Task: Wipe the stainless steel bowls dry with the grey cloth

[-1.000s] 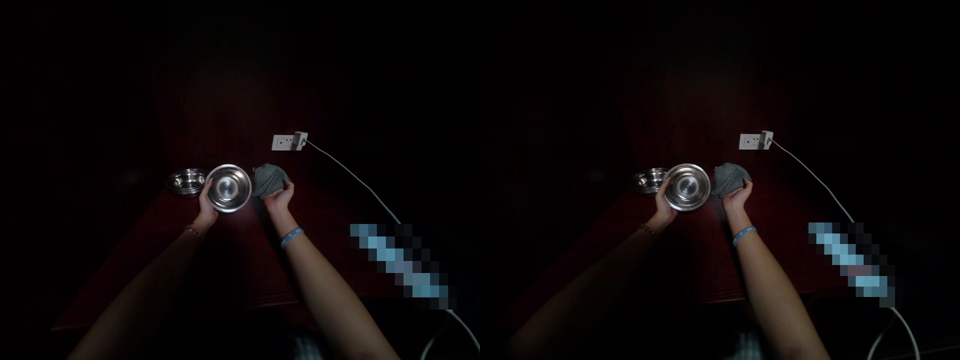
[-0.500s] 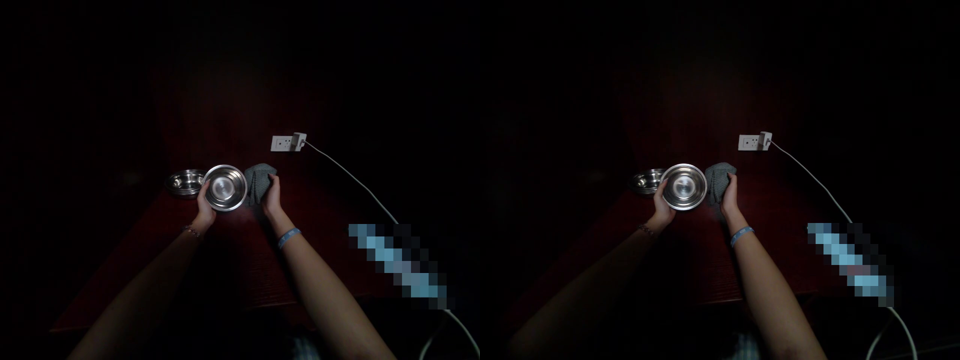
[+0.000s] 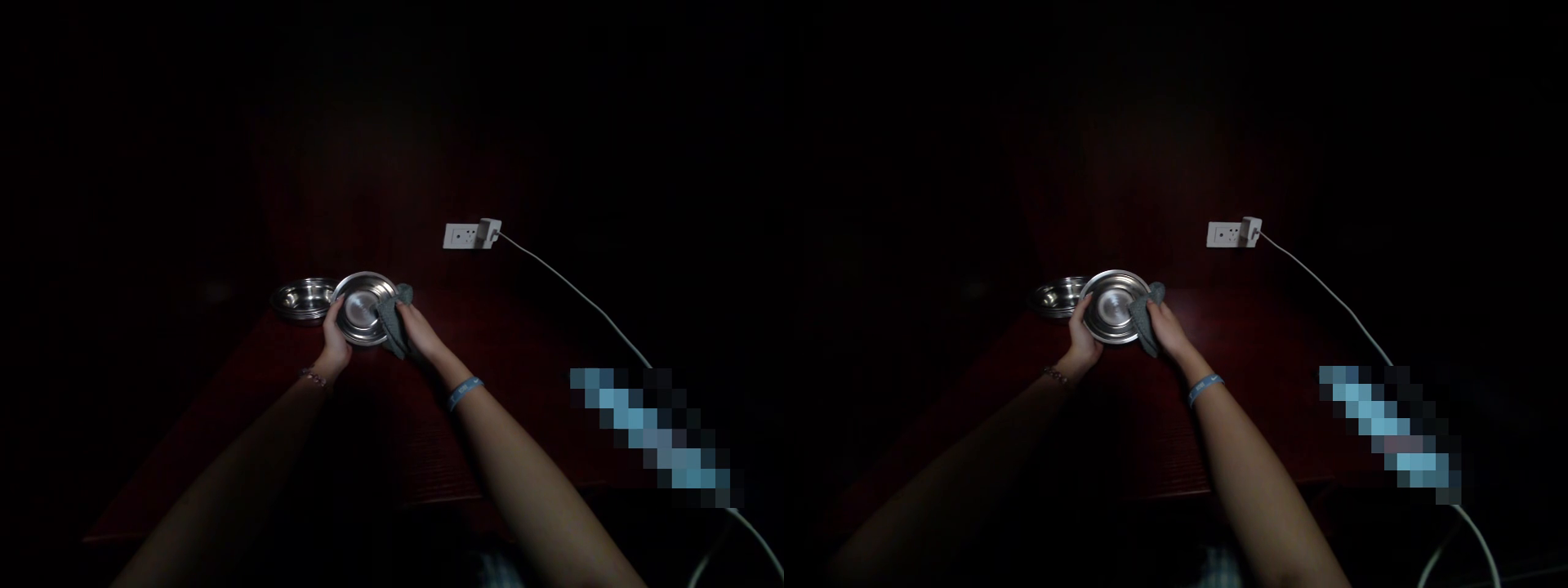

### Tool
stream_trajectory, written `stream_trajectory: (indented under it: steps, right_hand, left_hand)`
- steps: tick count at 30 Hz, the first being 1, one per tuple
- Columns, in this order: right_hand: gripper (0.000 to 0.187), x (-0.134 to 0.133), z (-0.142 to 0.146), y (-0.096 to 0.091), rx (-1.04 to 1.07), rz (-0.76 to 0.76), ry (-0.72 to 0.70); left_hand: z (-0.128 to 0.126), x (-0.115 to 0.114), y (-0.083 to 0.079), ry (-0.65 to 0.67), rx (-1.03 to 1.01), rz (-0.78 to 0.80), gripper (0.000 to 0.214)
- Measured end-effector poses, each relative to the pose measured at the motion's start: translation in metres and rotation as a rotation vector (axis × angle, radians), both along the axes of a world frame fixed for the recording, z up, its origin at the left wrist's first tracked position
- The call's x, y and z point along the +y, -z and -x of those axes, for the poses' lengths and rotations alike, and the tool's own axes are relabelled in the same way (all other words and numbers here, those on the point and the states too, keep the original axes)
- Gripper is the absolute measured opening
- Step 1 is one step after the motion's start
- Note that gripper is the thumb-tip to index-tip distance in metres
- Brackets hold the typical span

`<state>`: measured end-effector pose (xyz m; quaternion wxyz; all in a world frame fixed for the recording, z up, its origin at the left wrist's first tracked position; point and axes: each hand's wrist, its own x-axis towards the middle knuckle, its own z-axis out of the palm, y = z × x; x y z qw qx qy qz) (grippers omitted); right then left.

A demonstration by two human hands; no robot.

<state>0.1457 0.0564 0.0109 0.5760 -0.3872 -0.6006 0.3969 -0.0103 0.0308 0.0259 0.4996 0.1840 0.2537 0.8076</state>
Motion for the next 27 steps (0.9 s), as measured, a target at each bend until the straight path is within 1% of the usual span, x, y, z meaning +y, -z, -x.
stream_trajectory:
  steps: [3,5,7,9,13,17,20,23,27]
  right_hand:
    - [0.052,-0.001,-0.001,0.003,-0.126,0.085,-0.036]
    - [0.057,-0.002,-0.002,0.004,-0.149,0.086,-0.057]
    - [0.057,-0.001,-0.002,0.005,-0.145,0.078,-0.068]
    - [0.053,0.0,0.0,0.006,-0.131,0.078,-0.061]
    - [0.039,0.002,0.003,0.007,-0.079,0.116,-0.071]
    - [0.03,-0.002,0.005,0.003,0.0,0.205,-0.118]
    - [0.026,-0.008,0.007,0.0,0.072,0.306,-0.116]
    - [0.024,-0.015,0.008,-0.002,0.103,0.402,-0.131]
    - [0.028,-0.019,0.009,-0.002,0.115,0.458,-0.155]
  left_hand:
    - [-0.001,-0.001,-0.001,0.015,-0.005,0.001,0.013]
    - [-0.001,0.0,-0.001,0.009,-0.015,0.0,0.013]
    - [-0.002,0.0,-0.001,0.005,-0.019,-0.003,0.013]
    - [-0.002,0.0,0.0,0.006,-0.013,-0.009,0.015]
    - [-0.002,-0.001,0.001,0.006,0.0,-0.02,0.016]
    - [-0.004,-0.002,0.0,0.036,0.027,-0.052,0.017]
    - [-0.006,-0.002,0.0,0.079,0.067,-0.091,0.018]
    - [-0.005,-0.002,0.0,0.116,0.072,-0.093,0.019]
    - [-0.005,-0.003,0.0,0.14,0.065,-0.085,0.018]
